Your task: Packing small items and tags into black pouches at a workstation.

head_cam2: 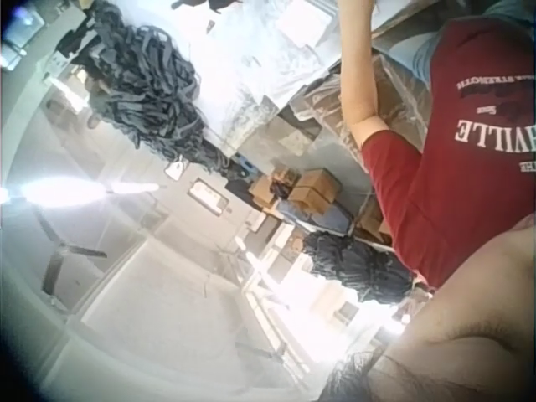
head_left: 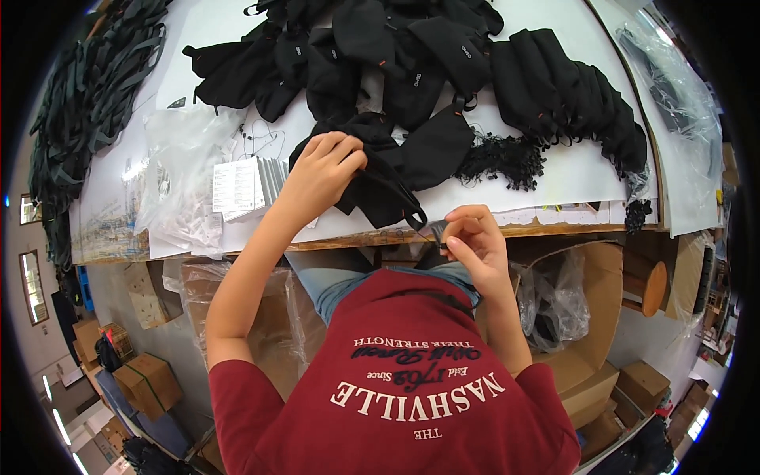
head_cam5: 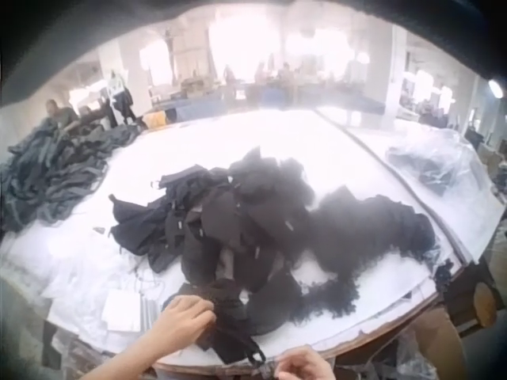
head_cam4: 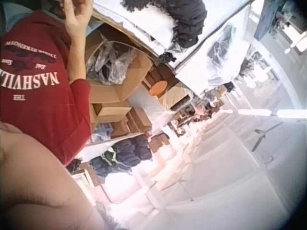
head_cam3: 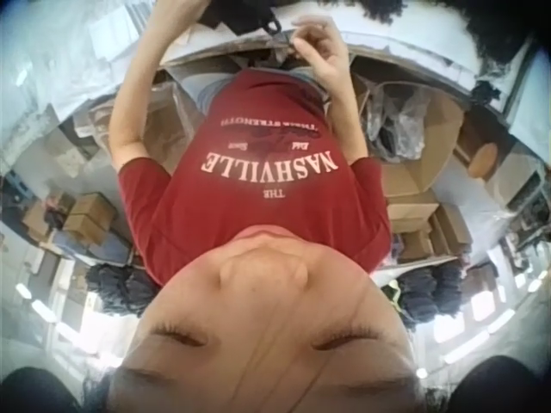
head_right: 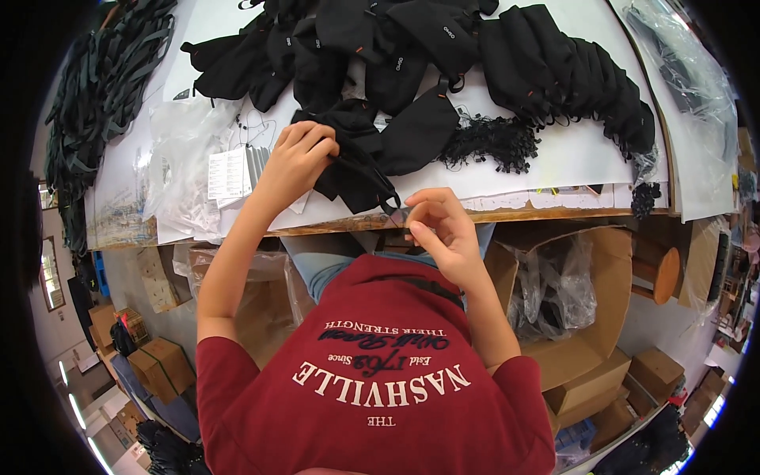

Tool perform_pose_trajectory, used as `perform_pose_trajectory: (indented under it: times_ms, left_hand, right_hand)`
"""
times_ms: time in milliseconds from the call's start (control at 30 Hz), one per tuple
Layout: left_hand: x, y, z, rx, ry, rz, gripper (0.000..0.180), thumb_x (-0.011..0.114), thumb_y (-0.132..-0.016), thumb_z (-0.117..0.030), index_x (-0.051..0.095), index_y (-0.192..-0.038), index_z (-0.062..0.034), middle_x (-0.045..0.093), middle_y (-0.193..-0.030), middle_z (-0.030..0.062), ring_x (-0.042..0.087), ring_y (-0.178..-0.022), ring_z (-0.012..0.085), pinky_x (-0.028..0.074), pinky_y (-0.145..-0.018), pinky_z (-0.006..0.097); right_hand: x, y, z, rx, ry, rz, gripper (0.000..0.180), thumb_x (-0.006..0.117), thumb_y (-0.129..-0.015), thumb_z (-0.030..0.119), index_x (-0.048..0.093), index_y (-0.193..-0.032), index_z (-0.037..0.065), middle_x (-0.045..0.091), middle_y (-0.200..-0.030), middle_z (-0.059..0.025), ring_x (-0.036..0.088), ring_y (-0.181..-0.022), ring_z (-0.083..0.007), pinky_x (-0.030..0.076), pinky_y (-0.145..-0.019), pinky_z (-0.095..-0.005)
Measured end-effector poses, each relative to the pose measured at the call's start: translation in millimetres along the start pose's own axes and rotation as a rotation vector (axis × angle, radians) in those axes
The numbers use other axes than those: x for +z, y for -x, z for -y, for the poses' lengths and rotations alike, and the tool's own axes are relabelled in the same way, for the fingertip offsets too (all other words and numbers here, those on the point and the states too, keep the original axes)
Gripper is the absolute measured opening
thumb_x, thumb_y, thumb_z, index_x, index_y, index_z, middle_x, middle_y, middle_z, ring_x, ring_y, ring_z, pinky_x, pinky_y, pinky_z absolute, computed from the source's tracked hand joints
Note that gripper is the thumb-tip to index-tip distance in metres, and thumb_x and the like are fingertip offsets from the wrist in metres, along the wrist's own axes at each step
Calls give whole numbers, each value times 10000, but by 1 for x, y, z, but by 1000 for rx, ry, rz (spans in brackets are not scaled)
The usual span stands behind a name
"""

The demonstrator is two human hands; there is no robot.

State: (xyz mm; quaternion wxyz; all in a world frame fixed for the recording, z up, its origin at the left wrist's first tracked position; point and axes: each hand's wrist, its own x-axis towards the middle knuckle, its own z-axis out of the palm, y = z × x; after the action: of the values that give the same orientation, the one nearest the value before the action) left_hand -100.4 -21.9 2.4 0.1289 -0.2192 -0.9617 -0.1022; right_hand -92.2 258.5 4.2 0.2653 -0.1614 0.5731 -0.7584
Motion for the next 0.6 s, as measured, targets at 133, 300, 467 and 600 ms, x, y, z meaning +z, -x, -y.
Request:
perform_pose_trajectory:
  times_ms: [133, 300, 467, 600]
  left_hand:
    - [-16, 14, -13, 26, 49, -107, 137, 620, -697, -21, 559, -817, -51, 609, -971, 21, 556, -1024, 215, 437, -876, 344]
    - [-25, 25, -34, 99, 53, -155, 148, 611, -675, -57, 571, -818, -50, 634, -905, 28, 581, -958, 203, 460, -820, 325]
    - [-22, 27, -47, 62, 61, -156, 207, 639, -646, -75, 588, -845, -58, 614, -883, 21, 566, -900, 199, 455, -789, 324]
    - [-21, 28, -56, 2, 121, -116, 284, 684, -629, -91, 612, -901, -59, 608, -880, 16, 561, -888, 196, 448, -789, 330]
  right_hand:
    - [-6, -6, 1, -55, 192, -48, 187, 554, -886, 61, 542, -1070, 28, 537, -769, -12, 485, -676, -64, 383, -637, -193]
    - [18, -35, 16, -283, 743, -96, 214, 634, -806, 88, 630, -1017, 55, 530, -759, -33, 497, -712, -139, 391, -642, -255]
    - [27, -38, 7, -179, 779, -63, 110, 651, -816, 106, 653, -899, 34, 558, -767, -61, 544, -674, -198, 444, -590, -309]
    - [27, -34, 8, -274, 837, -123, 83, 645, -813, 80, 649, -876, 27, 552, -745, -65, 539, -643, -206, 437, -574, -309]
